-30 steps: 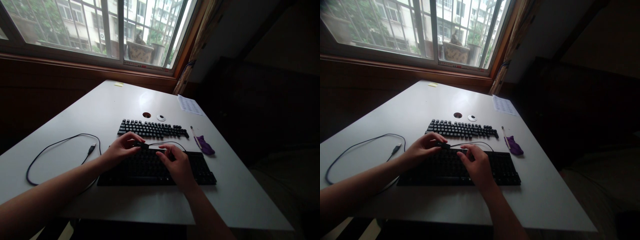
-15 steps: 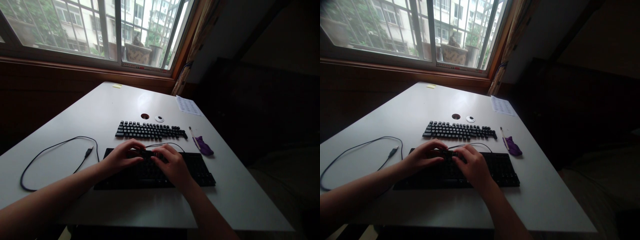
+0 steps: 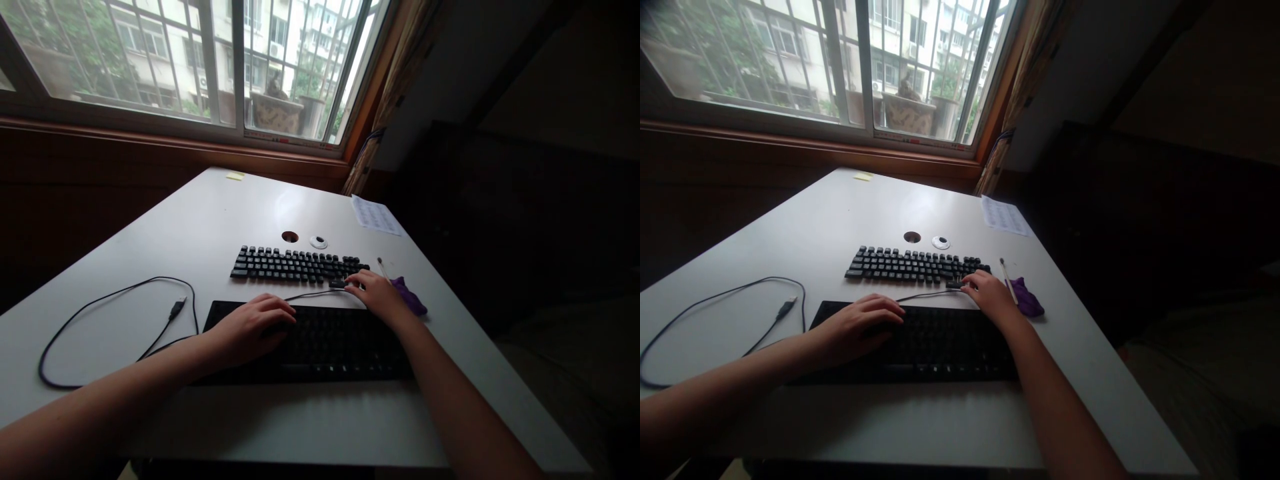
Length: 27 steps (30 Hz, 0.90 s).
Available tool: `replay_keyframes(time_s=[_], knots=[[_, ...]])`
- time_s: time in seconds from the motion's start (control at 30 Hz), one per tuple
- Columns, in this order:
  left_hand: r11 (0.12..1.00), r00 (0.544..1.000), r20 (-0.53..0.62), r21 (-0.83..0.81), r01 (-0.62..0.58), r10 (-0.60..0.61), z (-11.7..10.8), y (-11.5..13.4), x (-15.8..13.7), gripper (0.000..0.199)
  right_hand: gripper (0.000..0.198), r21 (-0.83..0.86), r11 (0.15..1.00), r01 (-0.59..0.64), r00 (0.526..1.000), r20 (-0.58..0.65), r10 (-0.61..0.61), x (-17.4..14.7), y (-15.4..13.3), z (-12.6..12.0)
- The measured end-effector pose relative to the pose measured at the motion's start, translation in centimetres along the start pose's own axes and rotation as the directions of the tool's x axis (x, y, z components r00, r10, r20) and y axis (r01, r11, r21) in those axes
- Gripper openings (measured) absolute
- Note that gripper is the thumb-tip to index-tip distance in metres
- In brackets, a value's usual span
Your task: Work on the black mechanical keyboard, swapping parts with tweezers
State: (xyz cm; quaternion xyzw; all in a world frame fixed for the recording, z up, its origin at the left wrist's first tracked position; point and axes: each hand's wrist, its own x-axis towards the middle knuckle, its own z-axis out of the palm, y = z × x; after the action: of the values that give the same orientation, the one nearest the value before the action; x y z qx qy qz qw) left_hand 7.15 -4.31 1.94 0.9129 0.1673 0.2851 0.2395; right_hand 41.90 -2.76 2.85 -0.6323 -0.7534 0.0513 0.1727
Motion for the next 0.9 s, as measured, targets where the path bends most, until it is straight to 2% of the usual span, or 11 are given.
replay_keyframes(time_s=[0.33,0.43,0.57,0.7,0.9], knots=[[1.000,1.000,0.013,0.013,0.022,-0.023,0.0,0.1,-0.1,0.019,0.022,-0.026,1.000,0.011,0.998,-0.065,-0.013,-0.1,-0.6,0.5],[1.000,1.000,0.009,0.015,0.016,-0.016,0.1,0.1,-0.1,0.018,0.020,-0.058,0.996,0.067,0.991,-0.115,-0.073,-0.8,-1.1,0.3],[1.000,1.000,0.013,0.015,0.024,-0.024,0.2,0.1,-0.1,0.020,0.028,-0.152,0.976,0.154,0.981,-0.095,-0.169,-1.8,-2.3,0.5],[0.999,0.999,0.021,0.023,0.034,-0.034,0.3,0.1,-0.2,0.022,0.037,-0.316,0.946,0.067,0.992,-0.077,-0.096,-2.8,-3.8,0.8],[0.999,0.999,0.028,0.037,0.031,-0.032,0.3,0.0,-0.3,0.021,0.038,-0.383,0.923,0.023,0.998,-0.044,-0.044,-3.8,-5.3,1.1]])
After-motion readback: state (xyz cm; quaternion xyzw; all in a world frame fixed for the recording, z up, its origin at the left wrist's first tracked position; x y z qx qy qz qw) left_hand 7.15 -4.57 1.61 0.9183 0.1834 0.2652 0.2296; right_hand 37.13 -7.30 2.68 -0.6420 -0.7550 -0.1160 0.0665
